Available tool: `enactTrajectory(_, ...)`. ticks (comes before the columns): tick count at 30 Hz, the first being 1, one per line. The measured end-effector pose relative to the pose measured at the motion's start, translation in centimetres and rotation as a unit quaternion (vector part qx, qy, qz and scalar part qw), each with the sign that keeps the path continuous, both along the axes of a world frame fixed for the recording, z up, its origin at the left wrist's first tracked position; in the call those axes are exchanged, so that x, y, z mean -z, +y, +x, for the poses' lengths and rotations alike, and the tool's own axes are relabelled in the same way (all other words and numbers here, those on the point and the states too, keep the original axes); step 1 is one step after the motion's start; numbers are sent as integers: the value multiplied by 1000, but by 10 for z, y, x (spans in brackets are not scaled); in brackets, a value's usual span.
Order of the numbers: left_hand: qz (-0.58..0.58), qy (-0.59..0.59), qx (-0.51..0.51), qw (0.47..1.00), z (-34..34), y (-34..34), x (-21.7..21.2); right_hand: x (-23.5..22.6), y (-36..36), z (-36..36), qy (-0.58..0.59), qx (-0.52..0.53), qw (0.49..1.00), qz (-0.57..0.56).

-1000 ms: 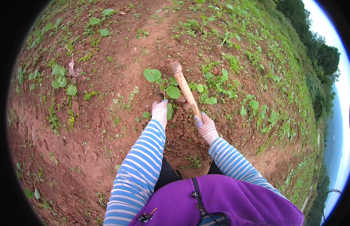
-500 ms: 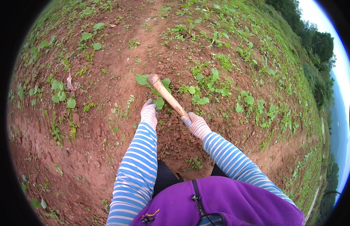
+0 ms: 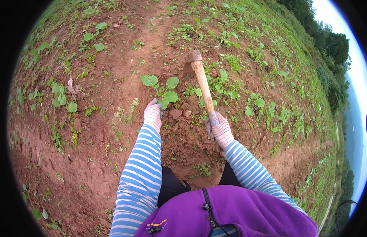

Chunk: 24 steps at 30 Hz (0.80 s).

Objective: The person uses a hoe to loosen soil and remove weeds around small plants in a garden bed. They repeatedly strike the ground near the plants and pull out weeds by hand, clearing the area around each plant.

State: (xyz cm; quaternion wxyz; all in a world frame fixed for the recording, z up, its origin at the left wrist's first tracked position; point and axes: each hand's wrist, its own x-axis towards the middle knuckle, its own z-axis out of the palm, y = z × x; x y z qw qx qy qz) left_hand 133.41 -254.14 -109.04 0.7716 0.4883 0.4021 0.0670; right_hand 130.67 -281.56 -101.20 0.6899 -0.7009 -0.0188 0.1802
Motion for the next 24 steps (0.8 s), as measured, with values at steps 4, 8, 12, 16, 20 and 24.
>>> enactTrajectory(4, 3, 12, 14, 1000, 4, 0, 0, 11, 8, -27, 246, 81, 963, 80)
enactTrajectory(8, -17, -20, -10, 1000, 6, -2, 2, 15, 7, -60, 274, 74, 928, 242)
enactTrajectory(12, 12, -7, -2, 1000, 9, -3, 2, 4, -3, -82, 352, 33, 899, 257)
enactTrajectory(16, 17, -13, -10, 1000, 10, -3, 0, -9, -5, -68, 338, 17, 911, 234)
enactTrajectory(20, 18, -18, -3, 1000, 6, -3, -1, -16, 7, -13, 213, 59, 948, 229)
enactTrajectory(24, 11, -11, 3, 1000, 7, -1, -2, -11, 22, -13, 278, 101, 933, 204)
